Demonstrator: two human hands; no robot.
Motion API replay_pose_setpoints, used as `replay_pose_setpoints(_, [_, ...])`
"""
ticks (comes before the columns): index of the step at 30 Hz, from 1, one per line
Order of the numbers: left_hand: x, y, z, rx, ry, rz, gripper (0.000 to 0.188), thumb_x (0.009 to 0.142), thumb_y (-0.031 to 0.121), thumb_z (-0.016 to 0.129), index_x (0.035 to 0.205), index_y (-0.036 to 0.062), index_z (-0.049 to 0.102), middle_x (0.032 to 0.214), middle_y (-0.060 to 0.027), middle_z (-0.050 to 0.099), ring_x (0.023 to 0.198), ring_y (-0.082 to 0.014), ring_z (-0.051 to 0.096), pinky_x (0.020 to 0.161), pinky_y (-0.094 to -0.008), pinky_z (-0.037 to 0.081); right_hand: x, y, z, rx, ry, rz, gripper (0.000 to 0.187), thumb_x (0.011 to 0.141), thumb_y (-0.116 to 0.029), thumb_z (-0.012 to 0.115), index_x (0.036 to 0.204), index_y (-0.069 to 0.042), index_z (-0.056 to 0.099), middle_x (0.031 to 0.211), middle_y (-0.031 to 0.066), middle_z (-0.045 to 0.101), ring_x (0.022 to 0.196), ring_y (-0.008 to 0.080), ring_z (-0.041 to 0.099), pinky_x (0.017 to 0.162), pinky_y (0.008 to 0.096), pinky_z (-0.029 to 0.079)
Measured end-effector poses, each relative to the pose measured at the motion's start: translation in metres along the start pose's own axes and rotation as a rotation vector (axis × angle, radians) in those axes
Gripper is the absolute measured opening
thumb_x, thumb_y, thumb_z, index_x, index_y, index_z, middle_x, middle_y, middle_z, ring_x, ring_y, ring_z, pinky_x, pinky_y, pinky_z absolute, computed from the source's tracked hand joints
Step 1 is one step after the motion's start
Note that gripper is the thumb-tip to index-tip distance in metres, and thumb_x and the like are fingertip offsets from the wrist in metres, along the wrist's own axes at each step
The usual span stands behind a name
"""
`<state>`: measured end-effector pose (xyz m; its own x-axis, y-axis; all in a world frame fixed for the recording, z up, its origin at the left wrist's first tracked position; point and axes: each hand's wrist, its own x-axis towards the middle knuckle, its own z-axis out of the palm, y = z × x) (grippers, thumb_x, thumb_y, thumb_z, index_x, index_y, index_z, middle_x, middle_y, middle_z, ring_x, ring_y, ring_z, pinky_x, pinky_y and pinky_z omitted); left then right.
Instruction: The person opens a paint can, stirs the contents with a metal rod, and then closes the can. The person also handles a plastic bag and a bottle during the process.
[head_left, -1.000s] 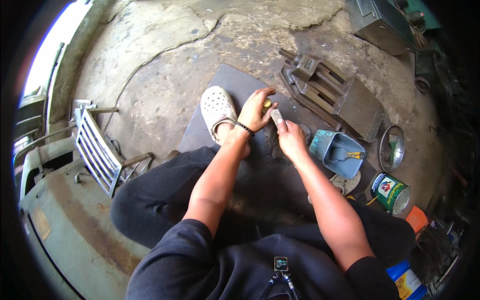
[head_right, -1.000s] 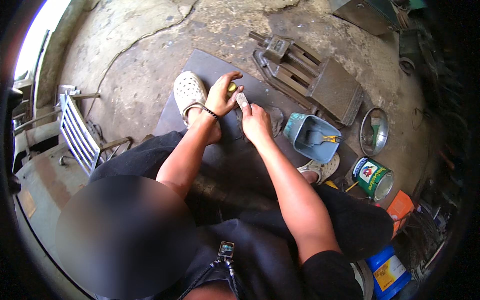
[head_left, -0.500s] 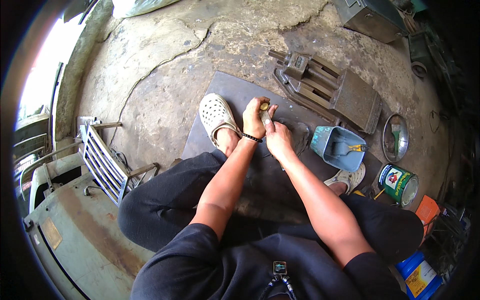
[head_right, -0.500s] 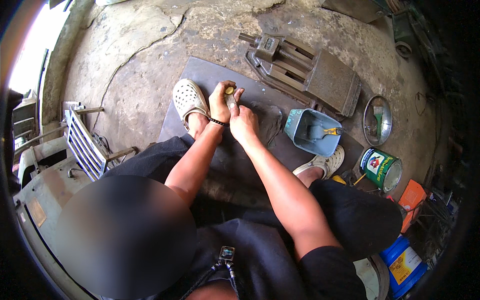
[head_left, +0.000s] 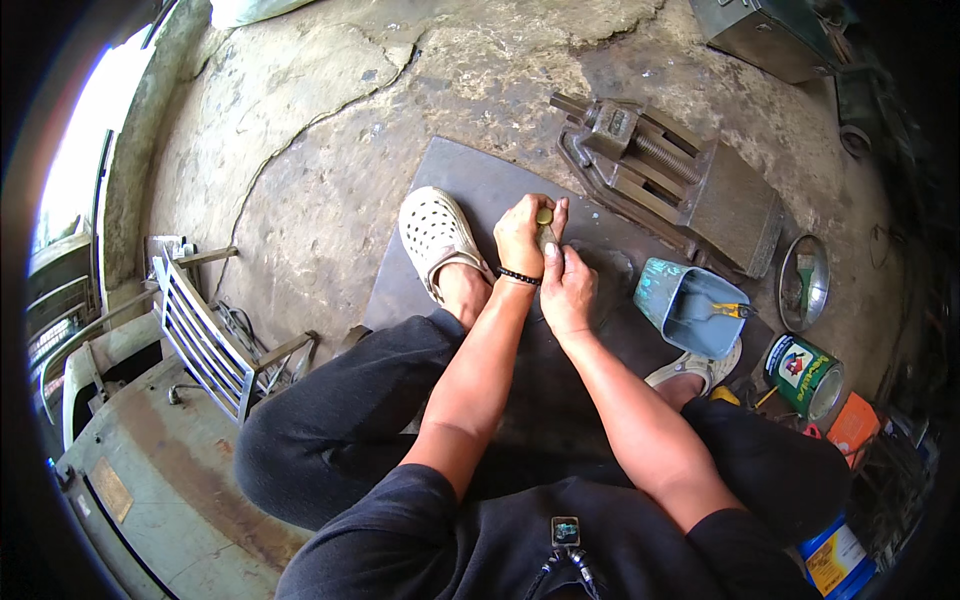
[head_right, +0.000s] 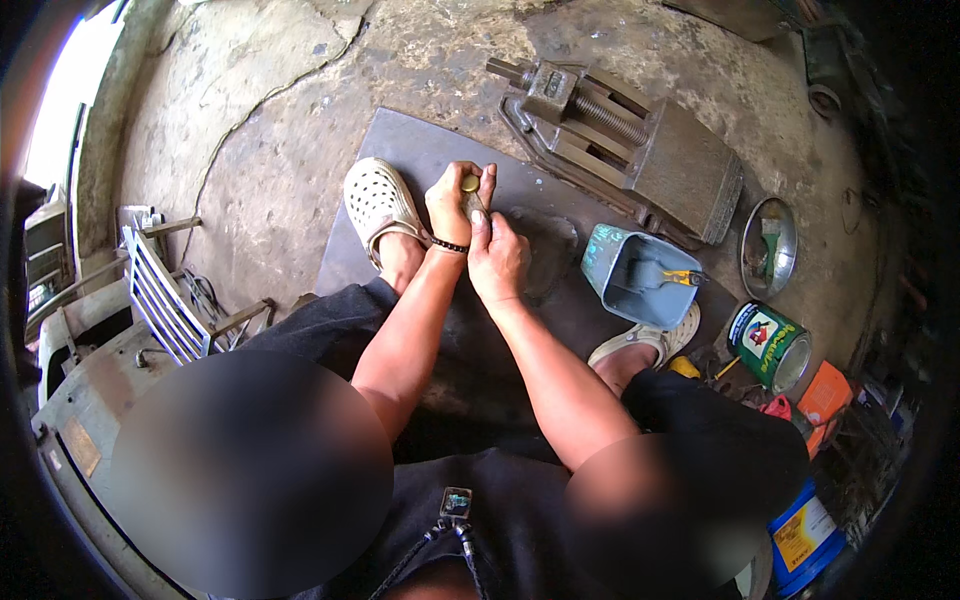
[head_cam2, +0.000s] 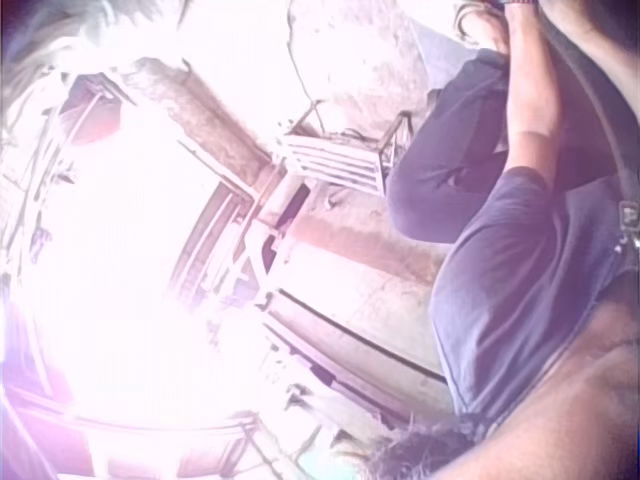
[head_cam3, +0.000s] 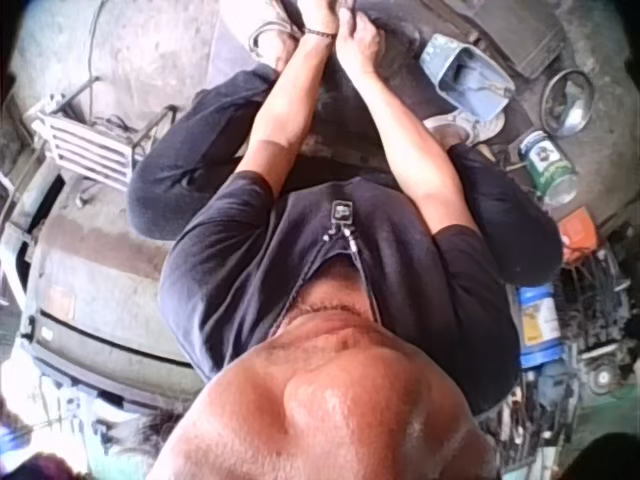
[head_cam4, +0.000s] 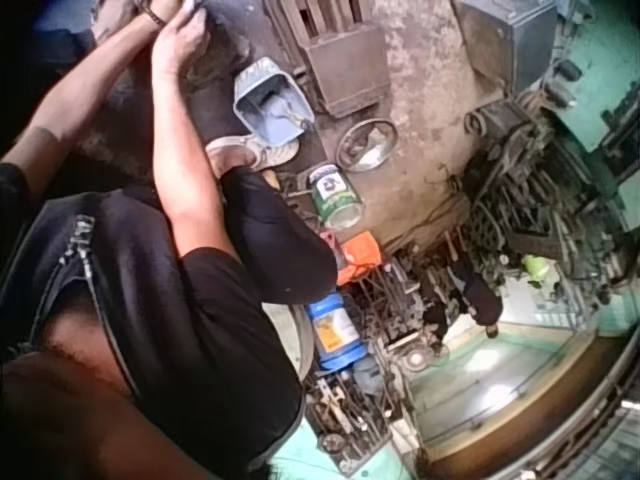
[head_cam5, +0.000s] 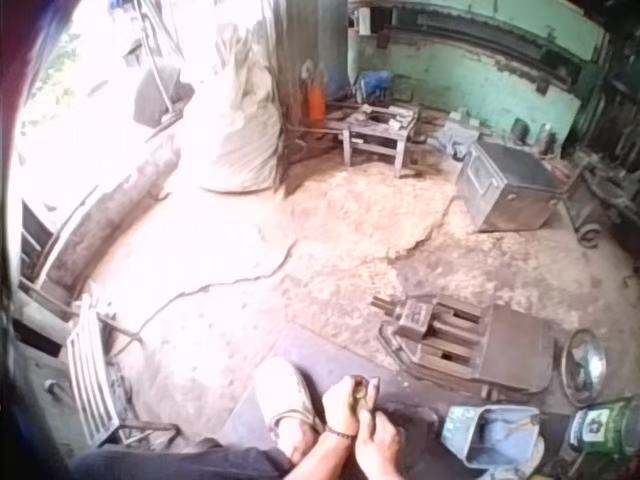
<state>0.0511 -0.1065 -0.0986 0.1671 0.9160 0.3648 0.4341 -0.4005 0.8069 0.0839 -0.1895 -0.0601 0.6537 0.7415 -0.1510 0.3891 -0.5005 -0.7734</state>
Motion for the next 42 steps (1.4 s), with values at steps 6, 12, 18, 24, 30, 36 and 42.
replay_pose_setpoints(6, [0.006, 0.001, -0.005, -0.032, -0.047, -0.101, 0.02, 0.08, 0.018, 0.078, 0.081, 0.0099, 0.06, 0.067, -0.0105, 0.064, 0.061, -0.0299, 0.064, 0.057, -0.0365, 0.051, 0.001, 0.005, 0.004, 0.071, 0.014, -0.072, 0.037, 0.098, -0.033, 0.054, 0.076, -0.003, 0.057, 0.067, 0.0237, 0.06, 0.067, 0.0458, 0.061, 0.057, 0.0517, 0.046])
replay_pose_setpoints(12, [0.015, -0.005, -0.016, -0.021, 0.06, -0.264, 0.023, 0.083, 0.017, 0.077, 0.078, 0.0069, 0.057, 0.061, -0.0124, 0.061, 0.05, -0.024, 0.059, 0.053, -0.0331, 0.049, 0.007, -0.017, 0.01, 0.101, -0.047, -0.097, 0.039, 0.099, -0.034, 0.054, 0.078, -0.001, 0.057, 0.063, 0.0236, 0.059, 0.064, 0.0471, 0.06, 0.055, 0.0519, 0.046])
replay_pose_setpoints(18, [0.009, 0.004, -0.015, -0.093, -0.121, -0.176, 0.031, 0.08, 0.022, 0.082, 0.077, 0.0064, 0.056, 0.065, -0.0124, 0.061, 0.054, -0.028, 0.059, 0.054, -0.0339, 0.049, -0.006, -0.003, -0.033, 0.076, -0.106, -0.055, 0.043, 0.1, -0.038, 0.05, 0.08, -0.001, 0.057, 0.064, 0.0237, 0.059, 0.066, 0.0467, 0.06, 0.056, 0.0513, 0.044])
replay_pose_setpoints(24, [0.028, 0.016, -0.002, -0.066, -0.019, 0.03, 0.032, 0.078, 0.022, 0.083, 0.075, 0.0049, 0.057, 0.062, -0.0115, 0.057, 0.05, -0.0219, 0.054, 0.053, -0.0322, 0.047, 0.018, 0.012, -0.063, 0.337, -0.049, 0.254, 0.026, 0.103, -0.026, 0.049, 0.096, -0.003, 0.057, 0.066, -0.0008, 0.051, 0.056, 0.0092, 0.049, 0.052, 0.0255, 0.04])
replay_pose_setpoints(30, [0.033, 0.015, 0.015, -0.018, -0.045, 0.067, 0.034, 0.081, 0.031, 0.08, 0.076, 0.0062, 0.057, 0.068, -0.0137, 0.061, 0.06, -0.0329, 0.06, 0.056, -0.0386, 0.048, 0.061, -0.049, -0.163, 0.443, -0.245, -0.005, 0.025, 0.102, -0.022, 0.051, 0.106, 0.002, 0.056, 0.076, 0.0045, 0.058, 0.068, 0.0126, 0.057, 0.065, 0.027, 0.048])
replay_pose_setpoints(36, [0.013, 0.007, 0.019, 0.0, -0.061, -0.044, 0.029, 0.084, 0.027, 0.078, 0.08, 0.0041, 0.061, 0.07, -0.0146, 0.062, 0.057, -0.0269, 0.057, 0.059, -0.035, 0.05, 0.095, -0.059, -0.385, -0.001, -0.235, -0.282, 0.024, 0.101, -0.018, 0.053, 0.105, 0.004, 0.061, 0.089, 0.0062, 0.067, 0.085, 0.0134, 0.063, 0.082, 0.0292, 0.05])
replay_pose_setpoints(42, [-0.001, 0.005, 0.009, 0.032, -0.127, -0.077, 0.028, 0.086, 0.023, 0.077, 0.09, 0.003, 0.059, 0.075, -0.011, 0.064, 0.064, -0.0202, 0.058, 0.066, -0.0328, 0.051, 0.021, -0.001, -0.561, -0.102, 0.335, -0.042, 0.027, 0.101, -0.021, 0.054, 0.111, 0.002, 0.062, 0.094, 0.0074, 0.069, 0.09, 0.0164, 0.067, 0.083, 0.0294, 0.05])
